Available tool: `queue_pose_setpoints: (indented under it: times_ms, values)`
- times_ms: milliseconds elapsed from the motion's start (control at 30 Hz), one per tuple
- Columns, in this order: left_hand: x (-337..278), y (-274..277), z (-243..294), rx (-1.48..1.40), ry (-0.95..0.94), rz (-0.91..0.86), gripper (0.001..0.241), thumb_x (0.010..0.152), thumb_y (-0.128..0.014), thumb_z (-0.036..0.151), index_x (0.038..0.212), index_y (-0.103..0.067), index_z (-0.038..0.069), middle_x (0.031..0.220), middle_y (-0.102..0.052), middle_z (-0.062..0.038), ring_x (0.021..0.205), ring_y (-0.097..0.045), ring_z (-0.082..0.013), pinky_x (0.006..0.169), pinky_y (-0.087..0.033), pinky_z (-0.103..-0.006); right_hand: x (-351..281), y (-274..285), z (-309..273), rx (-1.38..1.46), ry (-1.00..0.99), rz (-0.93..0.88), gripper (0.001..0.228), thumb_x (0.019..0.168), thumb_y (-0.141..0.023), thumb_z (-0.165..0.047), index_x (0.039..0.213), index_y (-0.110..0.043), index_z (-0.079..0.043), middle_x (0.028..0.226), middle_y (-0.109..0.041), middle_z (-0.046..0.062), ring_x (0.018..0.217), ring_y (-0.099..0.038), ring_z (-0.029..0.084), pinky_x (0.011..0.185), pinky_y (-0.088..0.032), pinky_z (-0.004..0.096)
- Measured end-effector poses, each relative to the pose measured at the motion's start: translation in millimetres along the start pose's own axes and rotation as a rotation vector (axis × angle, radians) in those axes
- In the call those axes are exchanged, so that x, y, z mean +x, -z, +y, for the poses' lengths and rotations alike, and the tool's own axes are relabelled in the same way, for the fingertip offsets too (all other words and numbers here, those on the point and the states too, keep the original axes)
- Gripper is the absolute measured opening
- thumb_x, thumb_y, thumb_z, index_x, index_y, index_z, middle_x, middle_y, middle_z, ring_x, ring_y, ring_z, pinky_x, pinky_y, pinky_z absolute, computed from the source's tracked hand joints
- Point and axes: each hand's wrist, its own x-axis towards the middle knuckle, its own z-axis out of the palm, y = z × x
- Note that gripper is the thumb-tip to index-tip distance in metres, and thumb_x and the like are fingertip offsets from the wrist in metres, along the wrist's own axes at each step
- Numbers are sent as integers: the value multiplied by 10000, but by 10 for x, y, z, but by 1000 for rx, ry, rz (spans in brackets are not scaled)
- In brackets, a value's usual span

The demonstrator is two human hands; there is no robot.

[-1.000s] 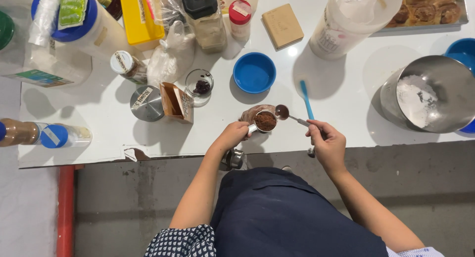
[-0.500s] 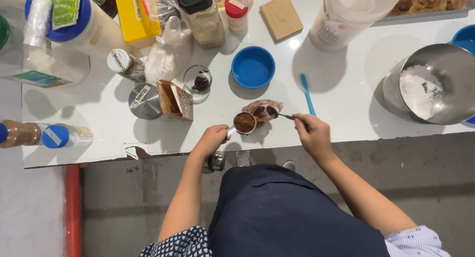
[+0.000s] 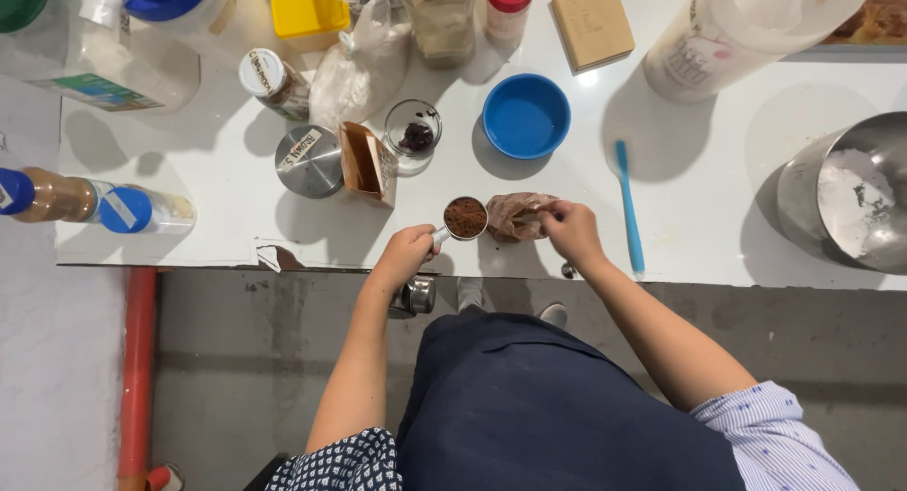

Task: Measuring baking ingredients including flour and cocoa powder using measuring cups and spoons.

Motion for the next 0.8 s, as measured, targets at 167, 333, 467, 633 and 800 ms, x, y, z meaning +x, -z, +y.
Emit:
queue_pose_setpoints:
  times_ms: [167,333,467,633,800]
  values:
    - [38,22,-43,-15,-29,-18,259,893,-462,188,739,-604,36,631,-521,-1,594,-448,-104,568,-382,-288,-18,167,-16,279,-194,21,197,939,-672,-107,1036,-767,35,706,-688,69,566,-536,84,517,-418,248]
    - [127,-36,-24,31,-59,-60,260,887,-465,192,733,-605,36,612,-512,-5,585,-443,-110,562,-381,-296,-100,300,-203,461,-196,77,200,953,-652,-98,1063,-755,33,717,-678,39,559,-503,58,496,-382,217]
    - [209,-87,3,57,-86,-88,257,880,-466,190,738,-611,33,604,-514,-13,581,-445,-116,564,-390,-302,-87,327,-272,527,-156,112,198,970,-642,-95,1084,-748,28,742,-680,34,579,-517,52,517,-395,206]
    - [256,-195,60,63,-99,-118,259,883,-463,188,754,-615,23,613,-521,-19,583,-452,-124,572,-403,-311,-162,349,-319,549,-130,129,201,979,-643,-102,1099,-747,22,752,-679,30,593,-522,49,528,-403,200]
    - [289,-306,118,62,-80,-145,260,880,-453,188,790,-623,12,655,-578,-20,613,-495,-123,612,-441,-313,-335,498,-238,650,-166,119,205,983,-643,-98,1117,-740,23,767,-672,32,602,-520,55,537,-400,198]
